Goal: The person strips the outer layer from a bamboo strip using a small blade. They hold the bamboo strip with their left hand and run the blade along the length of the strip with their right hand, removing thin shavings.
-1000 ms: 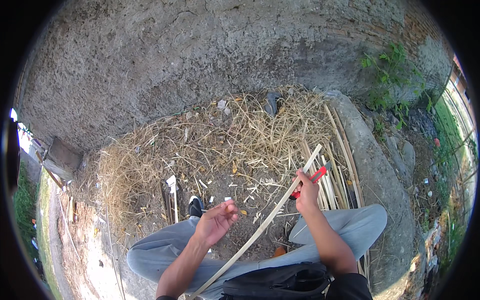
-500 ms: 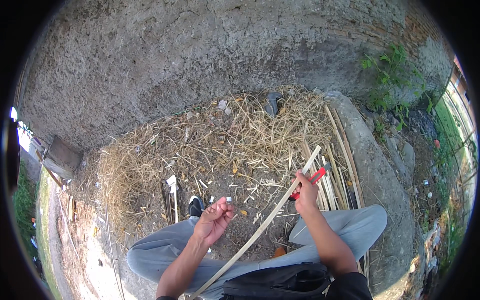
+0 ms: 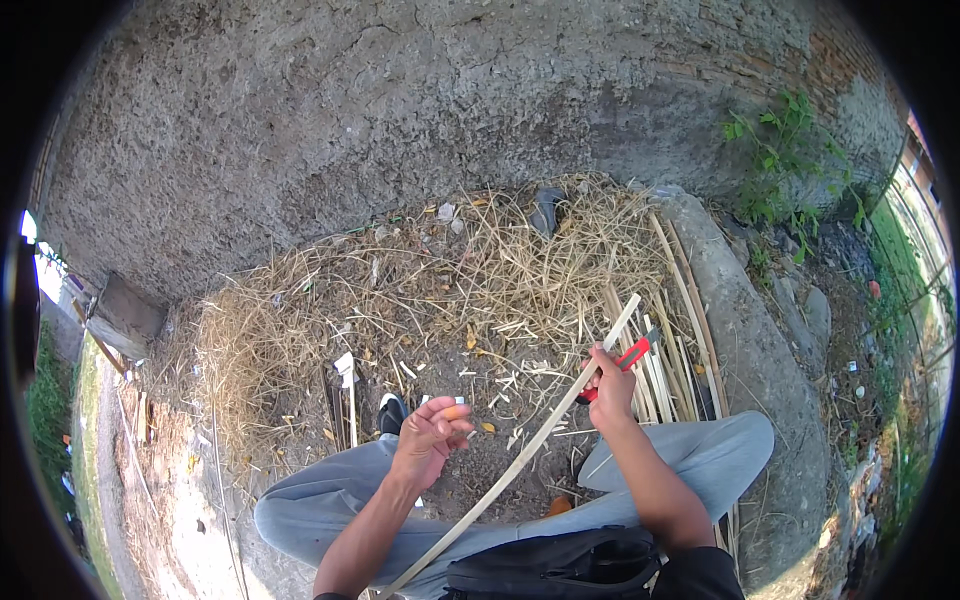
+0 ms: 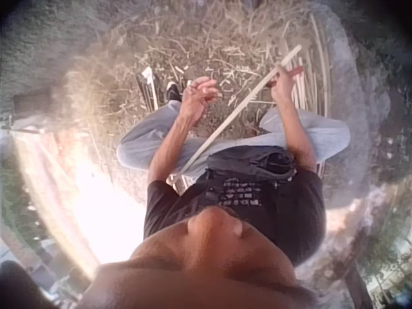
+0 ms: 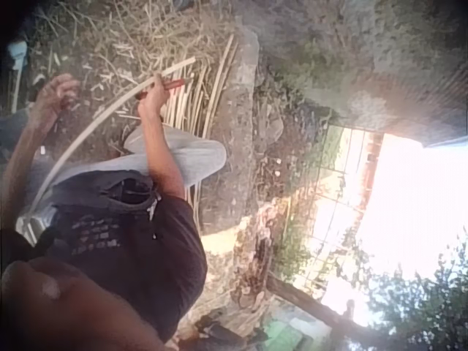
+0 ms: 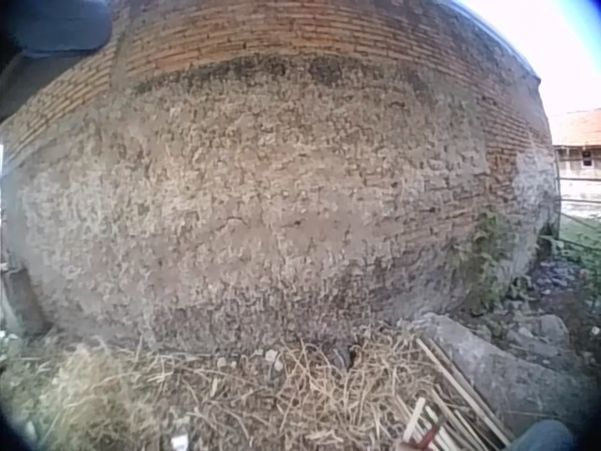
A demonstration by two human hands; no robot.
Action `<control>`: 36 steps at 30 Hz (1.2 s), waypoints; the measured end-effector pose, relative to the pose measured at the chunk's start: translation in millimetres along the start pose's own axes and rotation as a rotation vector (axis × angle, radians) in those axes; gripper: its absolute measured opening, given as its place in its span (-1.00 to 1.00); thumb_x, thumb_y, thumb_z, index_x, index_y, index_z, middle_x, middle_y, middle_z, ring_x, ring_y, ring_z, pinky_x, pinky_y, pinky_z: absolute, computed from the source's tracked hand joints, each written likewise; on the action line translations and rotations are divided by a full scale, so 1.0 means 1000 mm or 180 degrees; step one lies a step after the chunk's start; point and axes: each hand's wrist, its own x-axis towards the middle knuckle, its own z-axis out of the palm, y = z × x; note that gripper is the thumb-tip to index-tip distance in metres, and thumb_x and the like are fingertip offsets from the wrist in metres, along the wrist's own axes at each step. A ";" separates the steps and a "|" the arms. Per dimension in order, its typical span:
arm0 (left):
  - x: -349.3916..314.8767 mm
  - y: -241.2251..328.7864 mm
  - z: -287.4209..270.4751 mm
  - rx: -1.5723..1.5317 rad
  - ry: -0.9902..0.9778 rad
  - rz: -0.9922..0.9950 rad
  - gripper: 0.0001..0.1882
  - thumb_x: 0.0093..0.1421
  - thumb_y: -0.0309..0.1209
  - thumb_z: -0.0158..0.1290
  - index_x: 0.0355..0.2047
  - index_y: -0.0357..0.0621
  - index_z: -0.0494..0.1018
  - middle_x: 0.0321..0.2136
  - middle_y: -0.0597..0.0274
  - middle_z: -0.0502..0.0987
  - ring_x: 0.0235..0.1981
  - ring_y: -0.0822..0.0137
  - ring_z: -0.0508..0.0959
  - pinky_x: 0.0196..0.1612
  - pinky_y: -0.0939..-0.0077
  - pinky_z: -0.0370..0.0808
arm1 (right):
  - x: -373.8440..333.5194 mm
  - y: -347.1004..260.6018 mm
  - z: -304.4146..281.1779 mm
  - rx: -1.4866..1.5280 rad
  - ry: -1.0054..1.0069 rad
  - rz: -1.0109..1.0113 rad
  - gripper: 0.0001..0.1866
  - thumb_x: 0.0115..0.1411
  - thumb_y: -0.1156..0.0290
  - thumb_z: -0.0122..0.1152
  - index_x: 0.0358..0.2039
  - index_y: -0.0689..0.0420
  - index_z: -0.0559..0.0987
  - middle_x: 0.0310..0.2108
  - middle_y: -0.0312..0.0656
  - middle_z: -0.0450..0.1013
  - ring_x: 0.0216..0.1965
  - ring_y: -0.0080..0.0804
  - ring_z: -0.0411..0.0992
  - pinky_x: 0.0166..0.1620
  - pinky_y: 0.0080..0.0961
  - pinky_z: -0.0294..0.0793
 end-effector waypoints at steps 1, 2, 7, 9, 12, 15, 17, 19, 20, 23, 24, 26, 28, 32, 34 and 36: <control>0.000 0.007 0.026 0.0245 -0.0012 -0.0177 -0.55 0.19 -0.37 0.21 0.07 -0.19 0.41 -0.17 0.23 0.60 -0.16 0.27 0.58 -0.17 0.42 0.54 | 0.000 -0.002 -0.003 -0.0020 0.0052 -0.0011 -0.80 0.22 0.34 0.30 -0.35 0.20 0.52 -0.53 -0.19 0.46 -0.69 -0.67 0.20 -0.58 -0.65 0.23; -0.001 0.010 0.042 0.0504 -0.0004 -0.0330 -0.53 0.26 -0.30 0.16 0.12 -0.19 0.35 -0.12 0.21 0.59 -0.18 0.26 0.59 -0.20 0.40 0.55 | 0.000 -0.002 -0.002 -0.0034 0.0076 -0.0003 -0.80 0.22 0.34 0.30 -0.34 0.20 0.52 -0.53 -0.19 0.45 -0.69 -0.67 0.20 -0.58 -0.65 0.23; -0.011 -0.037 0.032 0.2557 -0.0568 -0.0954 -0.49 0.41 -0.13 -0.09 0.17 -0.27 0.26 -0.13 0.14 0.59 -0.34 0.39 0.61 -0.37 0.53 0.55 | -0.002 -0.003 0.007 -0.0058 -0.0019 0.0003 -0.82 0.25 0.33 0.27 -0.34 0.16 0.51 -0.53 -0.25 0.43 -0.70 -0.71 0.18 -0.59 -0.69 0.20; -0.019 -0.042 0.039 0.1974 -0.0519 -0.1854 -0.54 0.44 -0.16 -0.16 0.13 -0.31 0.30 -0.18 0.13 0.59 -0.52 0.49 0.55 -0.48 0.65 0.48 | -0.005 -0.006 0.009 -0.0082 -0.0095 -0.0027 -0.82 0.26 0.32 0.26 -0.33 0.16 0.51 -0.52 -0.26 0.43 -0.68 -0.70 0.19 -0.57 -0.68 0.22; -0.022 -0.042 0.042 0.2021 -0.0561 -0.1568 -0.61 0.47 -0.24 -0.22 0.07 -0.32 0.32 -0.26 0.14 0.61 -0.71 0.59 0.36 -0.62 0.70 0.34 | -0.013 -0.016 0.021 -0.0613 -0.0607 0.0044 -0.79 0.29 0.27 0.23 -0.34 0.15 0.50 -0.52 -0.25 0.43 -0.65 -0.63 0.27 -0.56 -0.63 0.31; -0.020 -0.041 0.045 0.2135 -0.0397 -0.1346 -0.65 0.47 -0.28 -0.23 0.04 -0.31 0.34 -0.28 0.15 0.61 -0.74 0.62 0.29 -0.67 0.71 0.28 | -0.010 -0.021 0.016 -0.1692 -0.0694 -0.0578 -0.74 0.37 0.21 0.07 -0.13 0.13 0.38 -0.44 -0.32 0.37 -0.59 -0.64 0.29 -0.50 -0.60 0.34; -0.020 -0.039 0.043 0.2176 -0.0244 -0.1190 -0.67 0.47 -0.29 -0.23 0.01 -0.31 0.35 -0.29 0.15 0.61 -0.75 0.63 0.27 -0.69 0.71 0.25 | -0.012 -0.019 0.014 -0.1893 -0.0650 -0.0698 -0.71 0.41 0.18 -0.04 -0.07 0.14 0.34 -0.41 -0.32 0.37 -0.55 -0.64 0.29 -0.45 -0.60 0.34; -0.021 -0.035 0.043 0.2267 0.0064 -0.1013 -0.68 0.47 -0.30 -0.25 -0.05 -0.31 0.37 -0.30 0.14 0.62 -0.76 0.62 0.27 -0.69 0.71 0.25 | -0.018 -0.020 0.011 -0.2494 -0.0992 -0.1067 -0.65 0.43 0.14 -0.10 -0.03 0.17 0.34 -0.41 -0.30 0.38 -0.52 -0.64 0.31 -0.42 -0.61 0.35; -0.020 -0.033 0.042 0.2270 0.0063 -0.1008 -0.68 0.47 -0.30 -0.25 -0.05 -0.31 0.37 -0.30 0.14 0.62 -0.76 0.62 0.27 -0.69 0.71 0.25 | -0.021 -0.019 0.010 -0.2960 -0.0962 -0.1255 -0.65 0.45 0.17 -0.17 0.00 0.21 0.33 -0.43 -0.28 0.40 -0.53 -0.63 0.33 -0.44 -0.61 0.36; -0.018 -0.027 0.040 0.2136 0.0081 -0.1108 -0.68 0.47 -0.29 -0.25 -0.08 -0.30 0.38 -0.29 0.15 0.61 -0.72 0.61 0.30 -0.65 0.70 0.30 | -0.031 -0.021 0.013 -0.2754 -0.1498 -0.0806 -0.64 0.47 0.23 -0.20 0.07 0.24 0.34 -0.44 -0.26 0.41 -0.53 -0.63 0.35 -0.46 -0.62 0.38; -0.017 -0.027 0.037 0.2160 0.0137 -0.1109 -0.67 0.47 -0.27 -0.25 -0.06 -0.30 0.37 -0.27 0.14 0.60 -0.69 0.60 0.32 -0.63 0.68 0.31 | -0.036 -0.023 0.017 -0.2751 -0.1504 -0.0805 -0.64 0.47 0.23 -0.20 0.07 0.24 0.34 -0.44 -0.26 0.41 -0.53 -0.63 0.35 -0.46 -0.62 0.38; -0.016 -0.027 0.028 0.2185 0.0203 -0.1107 -0.66 0.47 -0.26 -0.25 -0.03 -0.30 0.36 -0.25 0.13 0.60 -0.67 0.59 0.35 -0.61 0.67 0.32 | -0.044 -0.028 0.025 -0.2168 -0.2004 0.0051 -0.63 0.49 0.27 -0.25 0.12 0.24 0.36 -0.47 -0.29 0.37 -0.56 -0.64 0.31 -0.48 -0.61 0.37; -0.015 -0.027 0.024 0.2272 0.0256 -0.1254 -0.63 0.47 -0.23 -0.25 0.01 -0.30 0.35 -0.18 0.12 0.57 -0.65 0.59 0.33 -0.60 0.67 0.31 | -0.046 -0.027 0.027 -0.1923 -0.1951 0.0213 -0.62 0.48 0.27 -0.23 0.13 0.25 0.36 -0.48 -0.30 0.36 -0.55 -0.63 0.32 -0.49 -0.61 0.37; -0.014 -0.026 0.030 0.2135 0.0358 -0.0985 -0.60 0.48 -0.21 -0.27 0.04 -0.30 0.34 -0.12 0.10 0.54 -0.68 0.59 0.29 -0.60 0.66 0.29 | -0.045 -0.023 0.025 -0.1421 -0.1929 0.0547 -0.61 0.47 0.23 -0.16 0.12 0.24 0.37 -0.51 -0.31 0.34 -0.55 -0.63 0.33 -0.47 -0.61 0.38; -0.015 -0.021 0.041 0.2010 0.0516 -0.0988 -0.61 0.48 -0.21 -0.30 0.00 -0.30 0.35 -0.08 0.08 0.52 -0.68 0.59 0.27 -0.60 0.65 0.30 | -0.044 -0.018 0.021 -0.1544 -0.1890 0.0466 -0.62 0.47 0.21 -0.20 0.09 0.21 0.42 -0.51 -0.32 0.34 -0.54 -0.65 0.34 -0.47 -0.62 0.38; -0.014 -0.019 0.042 0.2010 0.0460 -0.1060 -0.61 0.48 -0.21 -0.31 -0.02 -0.29 0.35 -0.07 0.07 0.51 -0.68 0.58 0.26 -0.59 0.64 0.31 | -0.044 -0.013 0.019 -0.1668 -0.1854 0.0388 -0.61 0.48 0.20 -0.23 0.06 0.17 0.46 -0.52 -0.34 0.34 -0.53 -0.67 0.34 -0.47 -0.63 0.38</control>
